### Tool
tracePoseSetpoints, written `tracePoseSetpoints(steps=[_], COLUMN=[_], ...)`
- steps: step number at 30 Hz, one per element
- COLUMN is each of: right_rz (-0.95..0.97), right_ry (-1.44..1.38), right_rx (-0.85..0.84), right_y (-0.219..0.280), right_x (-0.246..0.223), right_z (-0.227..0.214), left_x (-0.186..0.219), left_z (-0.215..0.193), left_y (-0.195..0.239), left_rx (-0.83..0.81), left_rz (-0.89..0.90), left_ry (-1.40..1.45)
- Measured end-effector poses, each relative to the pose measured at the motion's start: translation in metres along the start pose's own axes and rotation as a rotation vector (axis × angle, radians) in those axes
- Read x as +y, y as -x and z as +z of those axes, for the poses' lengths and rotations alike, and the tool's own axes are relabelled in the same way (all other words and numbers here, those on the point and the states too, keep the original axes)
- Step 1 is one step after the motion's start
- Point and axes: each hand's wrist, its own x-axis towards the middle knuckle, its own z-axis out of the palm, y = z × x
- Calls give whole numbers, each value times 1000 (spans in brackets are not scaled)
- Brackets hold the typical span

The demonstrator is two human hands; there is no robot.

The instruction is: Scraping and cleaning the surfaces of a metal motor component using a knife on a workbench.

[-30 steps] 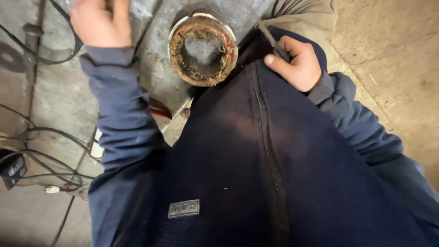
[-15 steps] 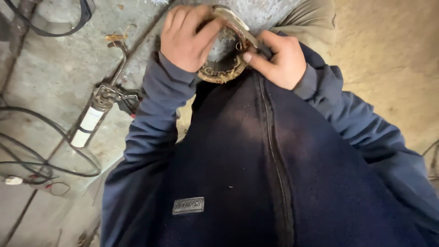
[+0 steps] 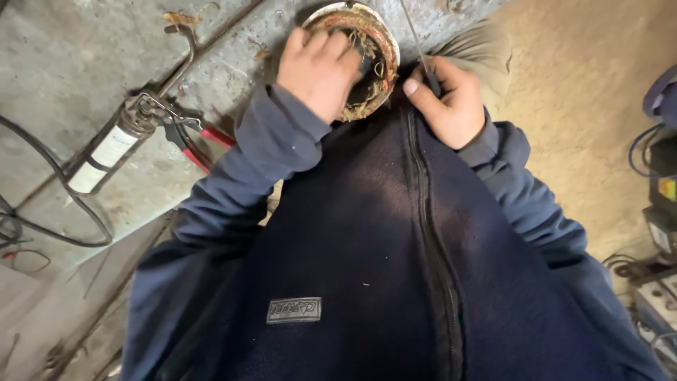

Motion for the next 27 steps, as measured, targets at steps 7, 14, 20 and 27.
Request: tracePoseSetpoints(steps=[7, 14, 20, 27], right_rz=[33, 20, 18, 23], right_ry=[-62, 31, 91, 235], right_rx=[29, 24, 8, 1], right_y=[11, 7, 13, 30], right_x=[20, 11, 12, 0], right_z=[-7, -10, -12, -23], left_x=[9, -16, 12, -1], left_z=[-2, 27, 15, 26], left_y=[24, 26, 2, -5], left_rx=[-219, -294, -264, -299], left_rz=[87, 105, 2, -56], left_ry=[286, 422, 230, 315])
